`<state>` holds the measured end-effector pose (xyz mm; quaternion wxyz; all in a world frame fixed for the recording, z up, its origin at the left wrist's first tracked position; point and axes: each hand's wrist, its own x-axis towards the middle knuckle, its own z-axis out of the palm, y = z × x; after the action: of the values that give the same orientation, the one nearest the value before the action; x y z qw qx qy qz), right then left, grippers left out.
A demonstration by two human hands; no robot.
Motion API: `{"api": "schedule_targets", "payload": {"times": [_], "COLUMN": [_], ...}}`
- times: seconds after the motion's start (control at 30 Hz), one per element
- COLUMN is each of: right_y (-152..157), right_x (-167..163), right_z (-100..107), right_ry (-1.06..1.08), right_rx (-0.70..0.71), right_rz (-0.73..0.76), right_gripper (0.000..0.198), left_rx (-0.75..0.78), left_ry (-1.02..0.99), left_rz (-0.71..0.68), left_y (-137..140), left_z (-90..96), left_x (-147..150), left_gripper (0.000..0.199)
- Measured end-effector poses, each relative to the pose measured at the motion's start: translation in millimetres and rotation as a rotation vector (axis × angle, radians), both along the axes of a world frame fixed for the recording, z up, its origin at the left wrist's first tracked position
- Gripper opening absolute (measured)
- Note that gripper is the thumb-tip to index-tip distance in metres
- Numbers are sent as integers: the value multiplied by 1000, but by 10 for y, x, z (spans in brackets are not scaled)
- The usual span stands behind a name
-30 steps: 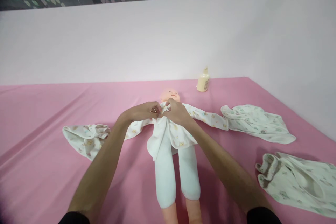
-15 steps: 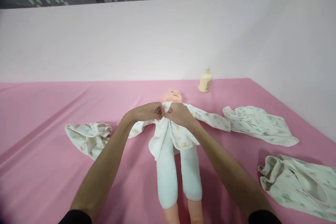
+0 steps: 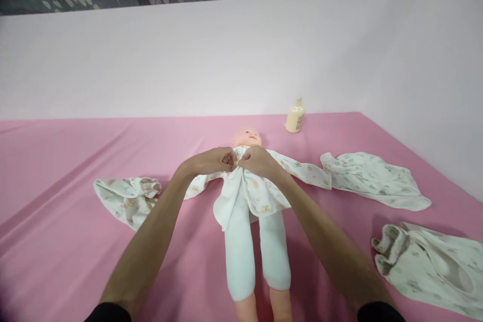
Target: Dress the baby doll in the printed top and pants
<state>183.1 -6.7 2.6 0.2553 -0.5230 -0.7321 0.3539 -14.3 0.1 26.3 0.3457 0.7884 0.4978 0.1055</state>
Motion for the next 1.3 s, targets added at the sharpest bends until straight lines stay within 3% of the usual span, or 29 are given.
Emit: {"api": "schedule_targets", "payload": {"times": [0.1, 0.3, 0.4, 0.53, 0.6, 0.73, 0.93, 1.3], "right_y": [-41, -74, -26, 52, 73, 80, 90, 96], "right_x": [-45, -114, -70, 25, 61, 85, 98, 155], "right_z": [31, 16, -10, -2, 19, 51, 63, 98], "right_ry": [-50, -112, -41, 121, 196, 259, 306, 290], "right_rx": [0, 57, 15, -46, -75, -113, -128, -183], "right_rz": [-16, -83, -62, -40, -29, -18, -66, -63], "right_gripper": [22, 13, 12, 11, 11, 12, 14, 11], "left_rx": [-3, -11, 2, 43, 84, 219, 493, 594], "left_ry": [4, 10, 21, -9, -39, -32, 168, 158], "left_rz": [-13, -18, -16, 4, -4, -78, -2, -77], "left_y": [10, 21, 16, 6, 1, -32, -162, -81], "left_z": [-12, -24, -27, -29, -25, -1, 71, -41], "left_x": [1, -4, -11, -11, 2, 65, 226, 247], "left_gripper": [24, 25, 28, 47, 46, 16, 26, 28]}}
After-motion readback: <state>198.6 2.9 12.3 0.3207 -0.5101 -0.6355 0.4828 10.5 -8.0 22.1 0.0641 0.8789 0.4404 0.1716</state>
